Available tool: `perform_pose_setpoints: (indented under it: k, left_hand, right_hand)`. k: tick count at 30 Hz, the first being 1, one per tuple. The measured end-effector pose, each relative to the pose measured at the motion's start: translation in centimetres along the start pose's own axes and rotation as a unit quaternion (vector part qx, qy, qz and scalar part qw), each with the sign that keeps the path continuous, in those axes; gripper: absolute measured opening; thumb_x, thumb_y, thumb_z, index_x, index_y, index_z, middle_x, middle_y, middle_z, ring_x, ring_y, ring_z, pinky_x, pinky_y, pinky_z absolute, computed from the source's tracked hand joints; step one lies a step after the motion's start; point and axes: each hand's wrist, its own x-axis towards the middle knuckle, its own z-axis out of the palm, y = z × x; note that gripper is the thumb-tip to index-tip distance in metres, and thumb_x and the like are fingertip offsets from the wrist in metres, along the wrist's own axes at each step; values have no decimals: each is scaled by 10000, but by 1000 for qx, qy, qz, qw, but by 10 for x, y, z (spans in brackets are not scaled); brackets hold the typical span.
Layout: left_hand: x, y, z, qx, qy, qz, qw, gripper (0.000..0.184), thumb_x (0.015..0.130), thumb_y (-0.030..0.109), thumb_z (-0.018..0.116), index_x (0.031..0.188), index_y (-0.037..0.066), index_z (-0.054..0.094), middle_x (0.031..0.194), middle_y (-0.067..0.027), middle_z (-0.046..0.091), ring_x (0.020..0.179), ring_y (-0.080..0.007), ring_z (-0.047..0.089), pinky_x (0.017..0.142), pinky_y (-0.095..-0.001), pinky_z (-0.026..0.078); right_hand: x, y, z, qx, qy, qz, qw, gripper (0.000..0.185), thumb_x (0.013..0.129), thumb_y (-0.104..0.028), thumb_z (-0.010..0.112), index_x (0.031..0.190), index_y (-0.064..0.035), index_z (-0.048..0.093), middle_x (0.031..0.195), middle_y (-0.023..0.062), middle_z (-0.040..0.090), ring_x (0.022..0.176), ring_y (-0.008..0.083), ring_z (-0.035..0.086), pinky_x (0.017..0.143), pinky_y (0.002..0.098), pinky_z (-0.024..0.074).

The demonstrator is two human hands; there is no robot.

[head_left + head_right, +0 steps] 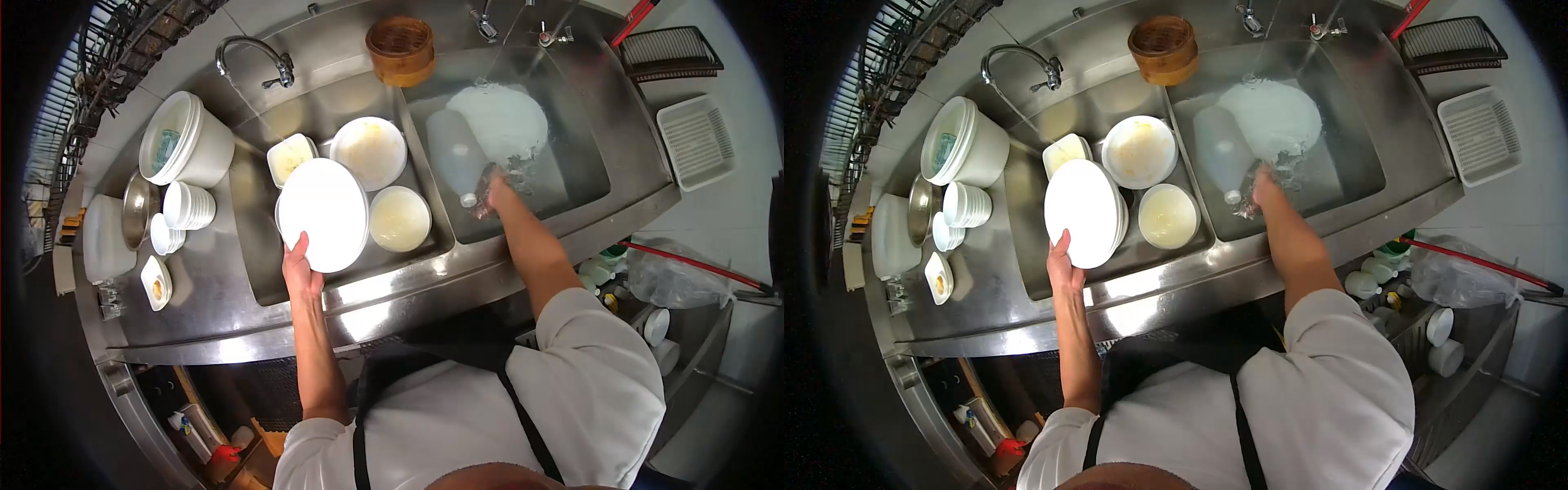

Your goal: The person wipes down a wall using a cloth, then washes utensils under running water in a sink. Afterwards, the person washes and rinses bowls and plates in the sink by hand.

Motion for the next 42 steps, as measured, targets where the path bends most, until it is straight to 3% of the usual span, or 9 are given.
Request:
perform_pose_setpoints:
  k: [6,9,12,16,19,22,25,31,42]
  left_hand:
    - [-4,10,-2,-10,35,27,999,518,898,68,613,1369,18,403,1298,-144,536,1173,-282,544,986,-426,477]
    - [-10,17,-7,13,46,44,998,520,906,83,605,1374,7,392,1307,-157,530,1168,-288,551,991,-424,472]
    - [-19,26,-12,22,61,63,996,516,913,84,591,1378,-3,385,1316,-167,523,1171,-291,551,1001,-418,464]
    - [-28,32,-23,7,72,70,995,510,910,34,569,1381,1,376,1315,-163,519,1188,-295,537,1006,-433,460]
    - [-26,27,-30,-8,88,62,994,486,917,30,551,1371,-7,382,1317,-166,519,1182,-294,542,1010,-426,457]
    - [-30,25,-28,-22,74,56,995,470,921,28,544,1363,-14,390,1315,-166,520,1177,-295,544,1007,-423,460]
    - [-39,33,-32,-17,80,65,995,456,926,27,536,1358,-18,397,1312,-165,523,1171,-289,547,1004,-414,461]
    - [-55,51,-48,5,116,88,989,457,929,34,526,1361,-28,387,1290,-193,537,1159,-306,559,974,-419,489]
    - [-83,67,-90,-46,146,73,985,461,914,6,529,1346,-35,373,1289,-221,516,1136,-339,565,936,-449,519]
  right_hand:
    - [-41,13,67,153,23,9,988,810,900,-654,259,1414,-46,404,1387,174,478,1254,345,474,919,615,394]
    - [-66,-23,68,-195,210,-146,947,866,869,-727,332,1264,9,560,1281,217,566,1097,353,595,898,460,471]
    - [-100,-32,58,-485,209,-414,741,806,865,-698,384,1168,5,637,1210,253,595,1110,399,580,907,449,469]
    - [-118,-27,38,-628,122,-388,663,829,868,-697,392,1171,39,622,1229,266,580,1160,378,553,955,444,429]
    - [-93,-27,35,-342,65,-231,909,820,865,-678,444,1147,71,622,1211,251,599,1130,351,572,964,428,408]
    - [-102,-15,50,-246,235,-248,907,731,864,-594,556,1101,93,634,1141,204,630,1030,278,592,896,392,438]
    - [-116,1,38,23,60,-308,949,547,869,-430,641,1051,86,657,1011,130,639,906,209,573,810,350,460]
    - [-203,-3,31,49,-2,-459,887,309,857,-313,659,692,-89,524,666,-24,411,620,106,385,559,303,351]
    - [-292,7,31,-120,7,-491,863,416,843,-309,672,608,0,525,608,-30,430,597,94,359,535,290,295]
